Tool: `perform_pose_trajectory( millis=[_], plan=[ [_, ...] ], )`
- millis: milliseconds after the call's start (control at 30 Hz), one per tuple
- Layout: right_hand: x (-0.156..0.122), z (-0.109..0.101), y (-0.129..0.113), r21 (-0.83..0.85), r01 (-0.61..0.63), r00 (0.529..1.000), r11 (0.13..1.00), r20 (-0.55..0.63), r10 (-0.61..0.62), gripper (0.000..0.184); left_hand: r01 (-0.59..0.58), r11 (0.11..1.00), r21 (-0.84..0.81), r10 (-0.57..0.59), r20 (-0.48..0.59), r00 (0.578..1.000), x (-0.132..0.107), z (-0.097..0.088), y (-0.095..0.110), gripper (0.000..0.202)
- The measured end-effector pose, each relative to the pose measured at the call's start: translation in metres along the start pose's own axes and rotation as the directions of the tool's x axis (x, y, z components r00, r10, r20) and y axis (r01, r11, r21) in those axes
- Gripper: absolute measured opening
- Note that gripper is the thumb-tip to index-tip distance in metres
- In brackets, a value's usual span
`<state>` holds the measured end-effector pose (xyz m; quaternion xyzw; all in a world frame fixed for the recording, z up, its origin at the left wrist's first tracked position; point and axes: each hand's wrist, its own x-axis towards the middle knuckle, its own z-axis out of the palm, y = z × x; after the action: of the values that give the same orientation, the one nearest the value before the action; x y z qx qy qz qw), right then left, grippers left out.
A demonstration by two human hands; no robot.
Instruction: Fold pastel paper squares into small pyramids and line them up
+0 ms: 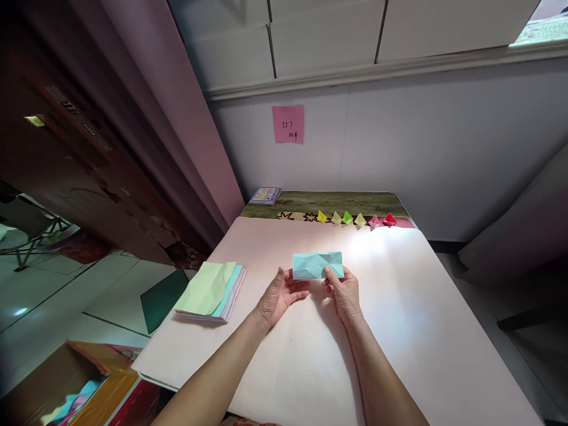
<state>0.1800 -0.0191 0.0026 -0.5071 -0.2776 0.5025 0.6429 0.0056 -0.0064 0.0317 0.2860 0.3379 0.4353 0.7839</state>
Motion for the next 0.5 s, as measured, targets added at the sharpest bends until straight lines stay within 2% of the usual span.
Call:
perform_pose_trajectory(
  millis=[100, 200, 300, 400, 500],
  plan=[
    [-0.004, 0.004, 0.0, -0.016, -0.03, 0.999, 0.999, 0.018, 0.03, 0.039, -0.054, 0.998, 0.033, 0.055, -0.046, 0.997, 0.008, 0.01, -0.017, 0.05],
    [-0.007, 0.006, 0.0, -0.035, -0.037, 0.997, 0.999, 0.061, 0.039, 0.039, -0.092, 0.995, 0.023, 0.095, -0.196, 0.976, 0.019, 0.018, -0.029, 0.043],
    [-0.005, 0.003, -0.002, -0.04, -0.013, 0.998, 0.999, 0.068, 0.016, 0.038, -0.1, 0.995, 0.022, 0.102, -0.302, 0.948, 0.026, 0.018, -0.031, 0.04],
    [-0.001, 0.0, -0.002, -0.05, 0.003, 0.999, 0.999, 0.054, -0.001, 0.036, -0.12, 0.99, 0.072, 0.137, -0.341, 0.93, 0.027, 0.014, -0.029, 0.038],
    [-0.001, 0.002, 0.001, -0.03, -0.01, 0.998, 0.999, 0.063, 0.012, 0.036, -0.189, 0.98, 0.07, 0.201, -0.321, 0.926, 0.026, 0.014, -0.028, 0.038]
  ],
)
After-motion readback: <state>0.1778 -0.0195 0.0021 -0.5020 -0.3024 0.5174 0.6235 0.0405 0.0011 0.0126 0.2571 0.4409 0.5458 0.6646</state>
